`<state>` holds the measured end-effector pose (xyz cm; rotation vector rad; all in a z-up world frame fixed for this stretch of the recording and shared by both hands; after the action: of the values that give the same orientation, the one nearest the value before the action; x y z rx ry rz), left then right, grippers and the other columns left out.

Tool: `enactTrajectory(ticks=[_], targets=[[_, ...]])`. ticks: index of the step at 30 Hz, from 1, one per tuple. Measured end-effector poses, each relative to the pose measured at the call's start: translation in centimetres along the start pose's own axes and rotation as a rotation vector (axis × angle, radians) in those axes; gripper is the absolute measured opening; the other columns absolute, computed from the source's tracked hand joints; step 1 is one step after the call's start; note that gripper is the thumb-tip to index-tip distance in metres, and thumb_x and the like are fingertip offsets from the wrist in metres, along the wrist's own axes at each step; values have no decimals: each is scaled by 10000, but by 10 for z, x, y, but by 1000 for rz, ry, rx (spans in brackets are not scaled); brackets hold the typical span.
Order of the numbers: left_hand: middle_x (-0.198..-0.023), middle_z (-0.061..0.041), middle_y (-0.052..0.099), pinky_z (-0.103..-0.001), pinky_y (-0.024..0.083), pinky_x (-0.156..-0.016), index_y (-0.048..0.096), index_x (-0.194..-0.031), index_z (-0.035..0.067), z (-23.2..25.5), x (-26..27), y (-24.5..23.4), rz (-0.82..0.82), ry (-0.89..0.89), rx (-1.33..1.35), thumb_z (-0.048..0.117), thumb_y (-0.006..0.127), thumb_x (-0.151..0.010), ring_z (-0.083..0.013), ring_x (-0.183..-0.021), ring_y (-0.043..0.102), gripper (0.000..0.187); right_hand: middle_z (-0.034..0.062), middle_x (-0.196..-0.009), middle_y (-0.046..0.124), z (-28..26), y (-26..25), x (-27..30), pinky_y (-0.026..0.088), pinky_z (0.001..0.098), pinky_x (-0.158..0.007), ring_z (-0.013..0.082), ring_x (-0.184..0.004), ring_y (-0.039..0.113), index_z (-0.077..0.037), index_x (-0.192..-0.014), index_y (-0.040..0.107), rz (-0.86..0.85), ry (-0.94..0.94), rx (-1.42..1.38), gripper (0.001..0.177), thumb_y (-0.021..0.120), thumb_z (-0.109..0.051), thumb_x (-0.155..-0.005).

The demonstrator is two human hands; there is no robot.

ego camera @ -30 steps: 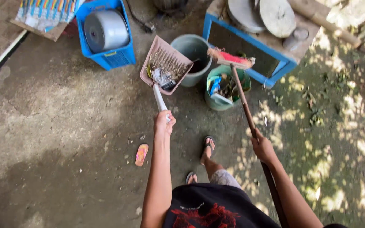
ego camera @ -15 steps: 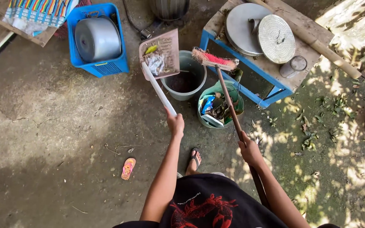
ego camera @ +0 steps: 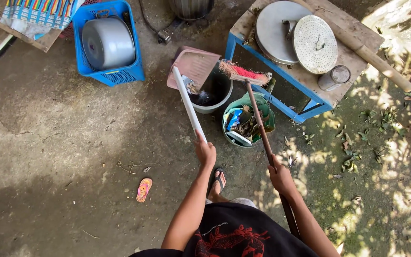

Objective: Sweeping debris and trash into a dustpan and emptying it into a bin.

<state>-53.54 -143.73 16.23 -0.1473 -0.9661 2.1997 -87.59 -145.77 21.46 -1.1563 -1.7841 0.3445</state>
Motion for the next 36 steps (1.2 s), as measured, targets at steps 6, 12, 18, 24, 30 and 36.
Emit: enactTrajectory(ticks=[6, 12, 18, 24, 30, 36], targets=[[-1234, -289, 542, -528, 551, -747, 164, -1624, 128, 3, 11, -14, -116, -14, -258, 66, 606, -927, -429, -901, 693, 827, 249, -808, 722, -1, 9, -5, 522, 463, -700, 309, -665, 684, -183, -1588, 354, -36, 3, -4, 620, 537, -261, -1001], [-1162, -257, 586, -479, 584, -628, 151, -1630, 146, -21, 6, -16, -148, 19, -290, 80, 581, -946, -390, -823, 710, 810, 275, -807, 729, -1, 30, -8, 527, 465, -691, 318, -649, 681, -179, -1602, 343, -42, -1, 19, 634, 542, -247, -1004], [-1058, -234, 621, -516, 536, -695, 284, -1597, 135, -47, -5, -14, -52, 77, -266, 93, 644, -906, -405, -832, 690, 780, 239, -821, 726, 0, 57, 0, 536, 446, -645, 317, -661, 690, -182, -1588, 367, -29, -13, -17, 629, 554, -253, -991], [-1153, -25, 607, -316, 551, -494, 349, -1558, 101, -73, -27, -54, -108, -155, 479, 70, 566, -922, -161, -638, 674, 672, 268, -753, 717, -23, 78, 26, 531, 413, -689, 299, -669, 704, -200, -1581, 367, 9, -59, 23, 686, 640, -340, -968], [-813, 11, 477, -238, 317, -433, 519, -1439, 72, -114, 6, -162, -108, -339, 1186, 11, 592, -908, -50, -529, 402, 539, 271, -782, 720, -69, 116, 60, 523, 463, -647, 331, -632, 654, -218, -1628, 327, -17, -54, 46, 701, 593, -295, -984], [-830, -46, 519, -255, 374, -518, 489, -1037, 35, -206, 61, -278, -247, -536, 1612, -30, 597, -854, -97, -576, 478, 222, 264, -801, 694, -134, 172, 90, 522, 405, -622, 262, -617, 645, -108, -1565, 412, 109, -424, 21, 674, 648, -261, -953]])
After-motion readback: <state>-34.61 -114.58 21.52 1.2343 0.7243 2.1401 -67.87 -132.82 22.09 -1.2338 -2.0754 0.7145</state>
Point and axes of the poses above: each hand's wrist, its own x-axis away from the middle knuckle, its own y-axis out of the palm, z = x × y, the point moved 8 cm from there along -x, towards the middle knuckle
